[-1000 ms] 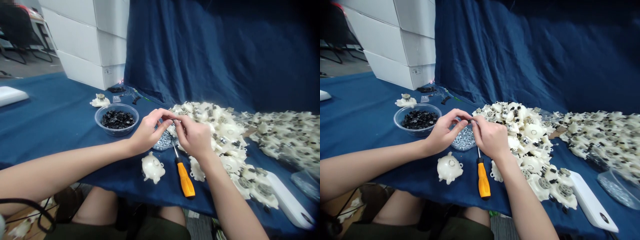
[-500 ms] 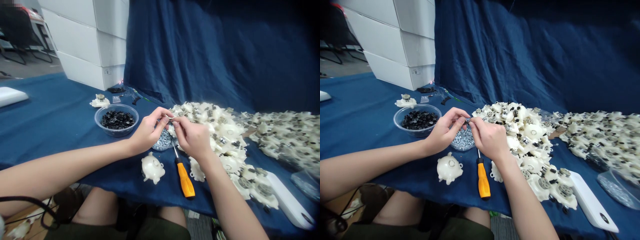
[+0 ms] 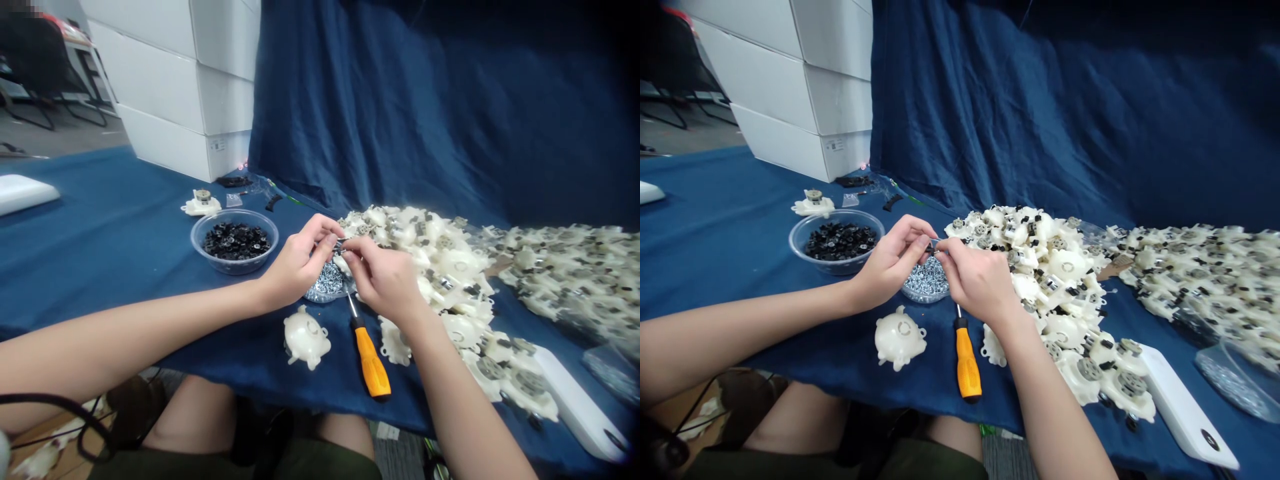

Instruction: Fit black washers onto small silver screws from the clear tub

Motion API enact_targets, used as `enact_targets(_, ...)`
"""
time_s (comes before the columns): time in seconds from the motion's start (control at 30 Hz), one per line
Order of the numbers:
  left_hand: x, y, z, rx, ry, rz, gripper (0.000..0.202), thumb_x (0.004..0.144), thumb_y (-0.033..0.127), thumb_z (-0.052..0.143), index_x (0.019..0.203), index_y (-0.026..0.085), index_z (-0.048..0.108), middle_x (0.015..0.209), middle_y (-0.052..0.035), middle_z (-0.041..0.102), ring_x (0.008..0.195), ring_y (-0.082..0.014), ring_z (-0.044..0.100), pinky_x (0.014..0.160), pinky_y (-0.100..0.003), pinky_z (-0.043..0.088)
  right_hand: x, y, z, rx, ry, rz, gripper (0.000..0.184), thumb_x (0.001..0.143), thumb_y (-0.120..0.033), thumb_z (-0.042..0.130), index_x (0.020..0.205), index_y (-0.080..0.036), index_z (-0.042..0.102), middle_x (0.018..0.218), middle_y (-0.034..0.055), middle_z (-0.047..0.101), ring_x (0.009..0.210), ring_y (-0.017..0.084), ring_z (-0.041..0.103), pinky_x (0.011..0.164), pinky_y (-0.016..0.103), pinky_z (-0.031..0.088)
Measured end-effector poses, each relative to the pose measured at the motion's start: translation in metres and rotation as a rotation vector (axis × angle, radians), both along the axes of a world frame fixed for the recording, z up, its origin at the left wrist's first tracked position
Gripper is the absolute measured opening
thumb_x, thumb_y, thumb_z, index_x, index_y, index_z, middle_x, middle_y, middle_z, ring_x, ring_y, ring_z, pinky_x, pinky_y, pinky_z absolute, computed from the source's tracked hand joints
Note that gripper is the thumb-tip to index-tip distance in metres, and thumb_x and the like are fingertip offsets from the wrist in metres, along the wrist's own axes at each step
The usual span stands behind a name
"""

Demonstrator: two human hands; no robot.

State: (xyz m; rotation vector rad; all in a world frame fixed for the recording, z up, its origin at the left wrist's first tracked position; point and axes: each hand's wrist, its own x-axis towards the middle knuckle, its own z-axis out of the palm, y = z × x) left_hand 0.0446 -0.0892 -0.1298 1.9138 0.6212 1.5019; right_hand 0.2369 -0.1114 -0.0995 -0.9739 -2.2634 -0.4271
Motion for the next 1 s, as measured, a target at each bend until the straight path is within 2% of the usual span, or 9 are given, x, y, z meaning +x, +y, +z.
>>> enact_targets(0.27, -0.0007, 0.0014, -0.0010, -0.026, -0.001, 0.014, 0.019, 0.106, 0.037, 0.049, 0.112, 0.021, 0.057, 0.077, 0.0004, 0.053, 0.069, -0.0118, 0.054, 0.061, -0.025, 0.045, 0.0009, 0.0027, -0.0016, 0.038, 0.015, 0.020, 0.015, 0.104, -0.026, 0.053, 0.110, -0.020, 0.066, 0.076, -0.0017, 0.072, 0.061, 0.010, 0.065, 0.058, 0.025, 0.035)
enact_targets(0.47, -0.0006, 0.0013, -0.0008, -0.031, 0.015, 0.014, 0.018, 0.106, 0.035, 0.048, 0.113, 0.021, 0.056, 0.077, 0.0003, 0.053, 0.070, -0.0118, 0.055, 0.062, -0.025, 0.045, 0.0004, 0.0019, -0.0018, 0.027, 0.011, -0.005, 0.016, 0.104, -0.029, 0.053, 0.109, -0.020, 0.066, 0.071, -0.0027, 0.069, 0.056, 0.010, 0.061, 0.056, 0.026, 0.033)
enact_targets(0.7, 0.0002, 0.0010, 0.0003, 0.004, 0.030, 0.019, 0.016, 0.106, 0.033, 0.049, 0.113, 0.020, 0.055, 0.089, -0.0012, 0.057, 0.073, -0.0106, 0.054, 0.068, -0.026, 0.047, -0.0009, -0.0001, 0.0006, -0.020, -0.010, -0.011, 0.019, 0.105, -0.033, 0.050, 0.103, -0.020, 0.064, 0.072, -0.0021, 0.069, 0.057, 0.011, 0.061, 0.055, 0.027, 0.030)
enact_targets(0.83, 0.0004, 0.0000, 0.0016, 0.028, 0.034, 0.015, 0.014, 0.105, 0.031, 0.050, 0.112, 0.020, 0.055, 0.095, -0.0030, 0.061, 0.084, -0.0121, 0.060, 0.074, -0.026, 0.049, 0.0001, 0.0009, 0.0004, -0.022, -0.047, -0.016, 0.021, 0.106, -0.031, 0.045, 0.103, -0.020, 0.063, 0.071, -0.0012, 0.069, 0.057, 0.012, 0.059, 0.056, 0.027, 0.029)
enact_targets(1.0, 0.0011, -0.0009, 0.0019, 0.039, 0.026, 0.008, 0.014, 0.104, 0.030, 0.052, 0.112, 0.019, 0.055, 0.101, -0.0048, 0.064, 0.092, -0.0139, 0.063, 0.079, -0.028, 0.051, 0.0006, 0.0006, 0.0006, -0.018, -0.075, -0.037, 0.026, 0.107, -0.033, 0.042, 0.095, -0.020, 0.061, 0.067, -0.0014, 0.066, 0.053, 0.011, 0.054, 0.055, 0.027, 0.027)
